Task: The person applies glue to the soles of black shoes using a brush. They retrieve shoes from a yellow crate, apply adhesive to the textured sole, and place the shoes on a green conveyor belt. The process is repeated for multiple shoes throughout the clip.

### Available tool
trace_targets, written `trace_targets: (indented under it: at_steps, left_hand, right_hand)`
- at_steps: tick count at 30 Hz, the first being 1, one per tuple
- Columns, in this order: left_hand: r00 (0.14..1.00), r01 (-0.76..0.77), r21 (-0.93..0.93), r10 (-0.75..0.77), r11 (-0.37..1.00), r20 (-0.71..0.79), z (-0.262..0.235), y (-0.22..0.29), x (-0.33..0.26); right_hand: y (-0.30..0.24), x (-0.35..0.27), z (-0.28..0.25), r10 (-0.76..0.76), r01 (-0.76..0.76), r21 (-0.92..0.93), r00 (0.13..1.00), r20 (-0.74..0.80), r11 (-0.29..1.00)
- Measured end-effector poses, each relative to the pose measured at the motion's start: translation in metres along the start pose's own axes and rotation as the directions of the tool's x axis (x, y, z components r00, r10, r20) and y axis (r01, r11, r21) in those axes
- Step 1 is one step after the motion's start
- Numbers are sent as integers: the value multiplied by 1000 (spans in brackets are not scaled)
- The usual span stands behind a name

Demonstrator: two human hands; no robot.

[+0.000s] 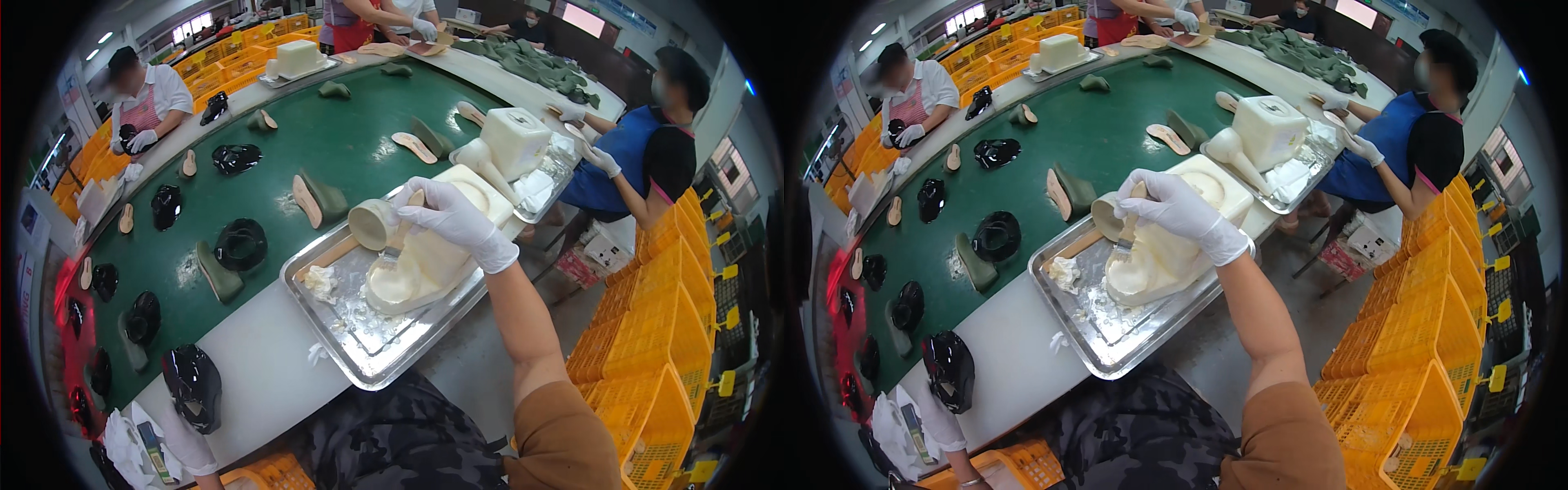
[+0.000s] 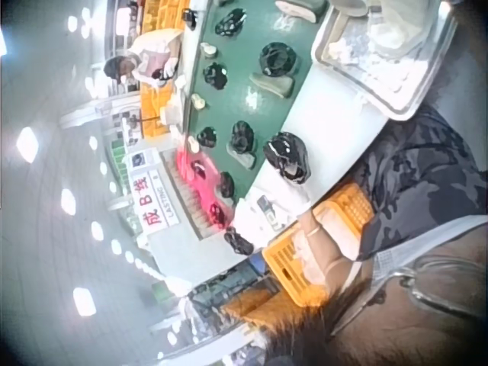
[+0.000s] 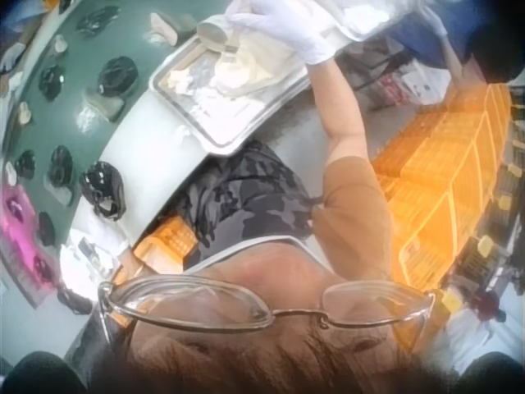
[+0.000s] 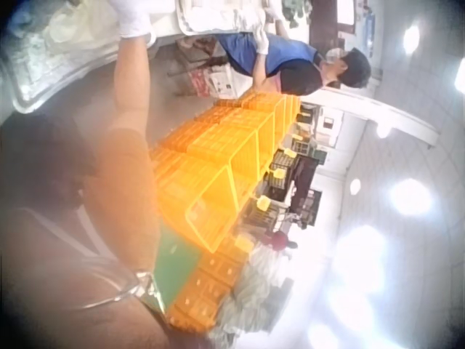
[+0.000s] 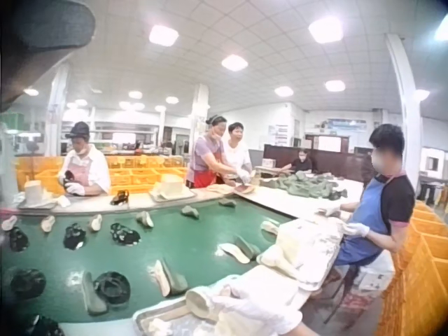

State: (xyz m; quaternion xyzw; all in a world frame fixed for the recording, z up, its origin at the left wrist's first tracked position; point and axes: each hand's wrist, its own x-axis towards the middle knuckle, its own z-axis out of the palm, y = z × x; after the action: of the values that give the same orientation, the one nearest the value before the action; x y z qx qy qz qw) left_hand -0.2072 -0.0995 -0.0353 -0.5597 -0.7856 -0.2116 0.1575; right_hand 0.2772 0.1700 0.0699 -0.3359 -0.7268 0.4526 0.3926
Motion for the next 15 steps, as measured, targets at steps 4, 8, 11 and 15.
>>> trace_targets:
  at_steps: [4,8,11,15]
  left_hand:
    - [998,3,-109,3,994,59,-24,30,9]
    - [994,-79,-4,79,997,70,-45,45,9]
    - [997,-68,-210,59,975,-49,-57,55,7]
    - [979,168,-707,-201,687,37,-57,72,4]
  right_hand:
    - [3,-1,0,-20,20,-4,1000,-1,1000]
    - [-4,-2,2,41,-41,-22,999,-4,999]
    - [-6,-3,2,69,-69,41,998,-6,997]
    - [-6,-2,3,45,-45,7,999,-2,999]
